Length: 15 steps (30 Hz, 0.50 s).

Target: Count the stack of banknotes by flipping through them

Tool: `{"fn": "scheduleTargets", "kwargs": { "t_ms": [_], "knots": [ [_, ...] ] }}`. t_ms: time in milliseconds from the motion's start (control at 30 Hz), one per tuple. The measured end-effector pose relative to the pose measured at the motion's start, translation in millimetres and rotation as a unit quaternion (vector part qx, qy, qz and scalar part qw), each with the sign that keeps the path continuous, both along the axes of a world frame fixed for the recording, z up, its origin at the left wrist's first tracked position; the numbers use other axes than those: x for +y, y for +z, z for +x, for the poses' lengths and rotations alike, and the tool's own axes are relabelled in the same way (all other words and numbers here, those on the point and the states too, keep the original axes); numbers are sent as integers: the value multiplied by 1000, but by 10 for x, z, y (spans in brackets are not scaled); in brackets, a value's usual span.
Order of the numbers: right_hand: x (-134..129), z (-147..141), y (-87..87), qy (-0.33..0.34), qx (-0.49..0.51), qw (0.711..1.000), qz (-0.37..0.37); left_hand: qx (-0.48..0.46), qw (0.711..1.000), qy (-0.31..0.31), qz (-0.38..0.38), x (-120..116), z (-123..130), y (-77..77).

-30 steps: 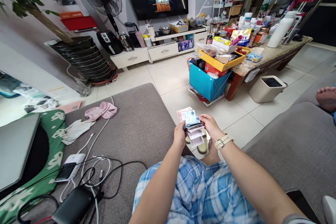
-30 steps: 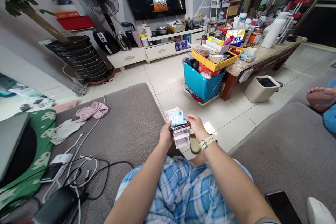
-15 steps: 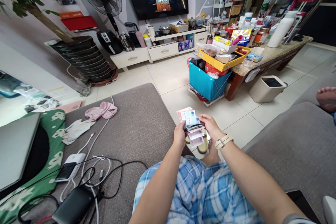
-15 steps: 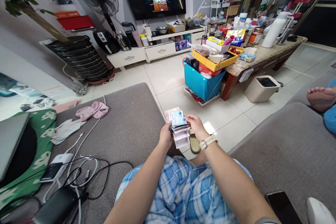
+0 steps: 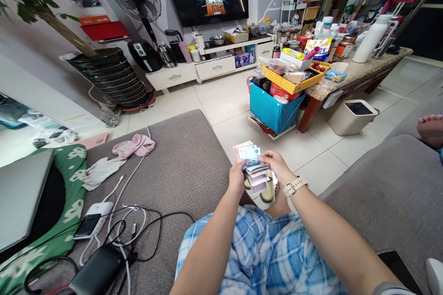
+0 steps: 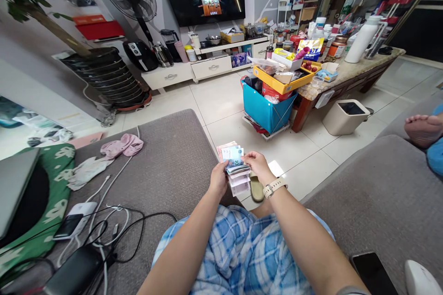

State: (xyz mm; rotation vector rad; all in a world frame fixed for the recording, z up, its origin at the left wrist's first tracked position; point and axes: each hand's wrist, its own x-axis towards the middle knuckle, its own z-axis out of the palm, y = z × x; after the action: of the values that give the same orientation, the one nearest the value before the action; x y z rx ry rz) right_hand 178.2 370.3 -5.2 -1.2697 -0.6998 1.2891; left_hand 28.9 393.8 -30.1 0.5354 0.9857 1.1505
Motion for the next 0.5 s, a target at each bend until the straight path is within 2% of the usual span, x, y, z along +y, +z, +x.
{"fn": "scheduleTargets", "kwargs": {
  "t_ms": [133, 333, 500],
  "knots": [
    [2, -6, 17, -20, 10, 1000, -7, -14, 1000, -6, -1, -14, 1, 19],
    [-5, 8, -26, 13, 4, 1000, 7, -15, 1000, -10, 5, -19, 8, 31],
    [4, 13, -46, 9, -2, 1000, 11, -21, 1000, 4, -4, -3, 17, 5]
  ]
}}
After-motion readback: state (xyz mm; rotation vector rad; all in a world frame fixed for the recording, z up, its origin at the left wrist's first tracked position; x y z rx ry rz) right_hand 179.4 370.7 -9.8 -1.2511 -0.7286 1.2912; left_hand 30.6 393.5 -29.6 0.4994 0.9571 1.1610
